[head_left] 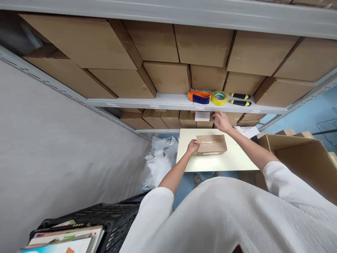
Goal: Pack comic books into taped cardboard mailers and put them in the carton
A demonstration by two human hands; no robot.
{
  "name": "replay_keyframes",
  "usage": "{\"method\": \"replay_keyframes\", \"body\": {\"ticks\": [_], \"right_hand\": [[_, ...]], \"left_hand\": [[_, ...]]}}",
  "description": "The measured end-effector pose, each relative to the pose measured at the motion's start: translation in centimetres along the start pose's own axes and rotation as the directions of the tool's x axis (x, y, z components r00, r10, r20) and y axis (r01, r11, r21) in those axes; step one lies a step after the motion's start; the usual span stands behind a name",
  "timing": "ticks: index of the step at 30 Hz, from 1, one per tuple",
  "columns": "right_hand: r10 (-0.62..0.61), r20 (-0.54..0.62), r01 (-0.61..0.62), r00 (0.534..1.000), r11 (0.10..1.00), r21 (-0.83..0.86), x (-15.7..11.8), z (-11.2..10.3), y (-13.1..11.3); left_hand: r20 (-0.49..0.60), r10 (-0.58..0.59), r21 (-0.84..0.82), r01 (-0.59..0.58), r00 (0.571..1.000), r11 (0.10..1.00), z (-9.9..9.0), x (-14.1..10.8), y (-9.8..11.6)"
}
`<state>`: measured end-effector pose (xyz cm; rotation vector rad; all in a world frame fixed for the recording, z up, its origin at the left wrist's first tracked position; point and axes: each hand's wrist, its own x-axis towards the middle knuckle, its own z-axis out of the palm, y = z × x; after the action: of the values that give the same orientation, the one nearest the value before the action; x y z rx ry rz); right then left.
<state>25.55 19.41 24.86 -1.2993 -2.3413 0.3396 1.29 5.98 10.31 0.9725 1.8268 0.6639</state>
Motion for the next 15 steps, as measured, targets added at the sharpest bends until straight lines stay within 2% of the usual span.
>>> {"method": "replay_keyframes", "body": {"ticks": [2,4,7,12,15], "right_hand": [[-0.127,-0.047,0.124,0.991,0.99,-0.072,4.5,-1.7,-1.9],[-0.204,-0.043,0.195,0.978,0.969,-0.152,8.1,-2.7,-3.3],[-0.239,0.009,0.235,0.971,0.945,-0.227,11.5,-2.7,-4.2],[-0.178,0.044,0.184,0.983,0.951,-0.25,13.2,-1.2,-3.9],[-0.198,0.031,0.2,0.98,0.953,-0.226,12.8,-1.6,-4.5]], "left_hand": [[0.009,-0.007,0.006,0.007,1.0,1.0,0.1,0.0,0.1],[0.016,-0.006,0.004,0.006,1.0,1.0,0.1,-0.1,0.2],[0.01,0.001,-0.016,-0.001,1.0,1.0,0.2,-0.3,0.2],[0.01,0.003,-0.041,-0.002,1.0,0.999,0.4,-0.5,0.4],[0.017,0.0,-0.034,0.001,1.0,0.999,0.3,-0.4,0.5]]}}
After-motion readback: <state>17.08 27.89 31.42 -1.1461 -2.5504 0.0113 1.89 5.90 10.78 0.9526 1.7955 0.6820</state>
